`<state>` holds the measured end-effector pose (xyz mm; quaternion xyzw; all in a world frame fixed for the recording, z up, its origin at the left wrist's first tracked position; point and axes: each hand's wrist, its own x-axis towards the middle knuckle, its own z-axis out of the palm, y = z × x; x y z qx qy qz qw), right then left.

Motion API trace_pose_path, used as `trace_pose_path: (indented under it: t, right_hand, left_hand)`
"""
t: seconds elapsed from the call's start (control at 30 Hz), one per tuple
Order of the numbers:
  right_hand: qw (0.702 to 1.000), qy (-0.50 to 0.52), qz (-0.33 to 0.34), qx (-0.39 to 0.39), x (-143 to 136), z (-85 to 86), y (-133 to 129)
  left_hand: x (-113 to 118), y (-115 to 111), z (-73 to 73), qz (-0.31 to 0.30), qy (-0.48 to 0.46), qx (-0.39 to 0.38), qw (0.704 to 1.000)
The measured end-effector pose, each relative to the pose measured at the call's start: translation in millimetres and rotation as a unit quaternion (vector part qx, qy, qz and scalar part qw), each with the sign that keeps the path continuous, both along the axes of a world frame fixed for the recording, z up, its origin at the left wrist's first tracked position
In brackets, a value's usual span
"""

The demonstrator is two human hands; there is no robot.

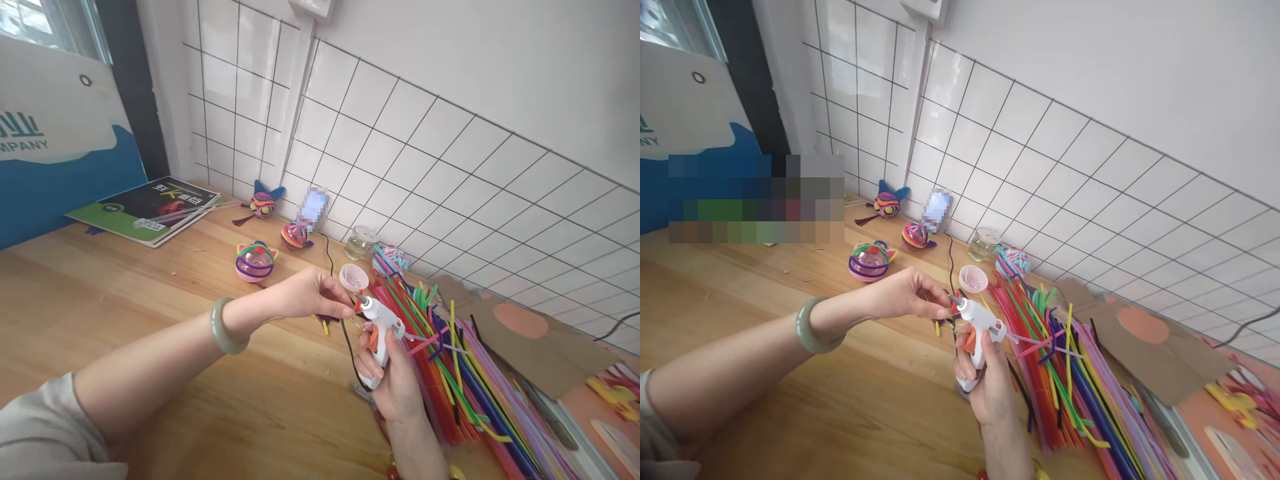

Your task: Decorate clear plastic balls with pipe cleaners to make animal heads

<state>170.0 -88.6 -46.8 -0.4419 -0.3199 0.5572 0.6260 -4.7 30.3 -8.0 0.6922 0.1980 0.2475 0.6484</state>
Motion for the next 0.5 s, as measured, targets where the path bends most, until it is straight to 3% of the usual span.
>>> trace_pose_path:
  t: [0.23, 0.5]
  right_hand:
    - [1.000, 0.006, 0.009, 0.006, -1.5, -4.2, 0.5]
    - [1.000, 0.007, 0.011, -0.004, -3.2, -3.0, 0.9]
  left_hand:
    - [3.6, -1.3, -1.9, 0.020, -0.038, -0.052, 0.998]
    - [3.0, -4.2, -2.0, 0.021, -0.018, -0.039, 0.999]
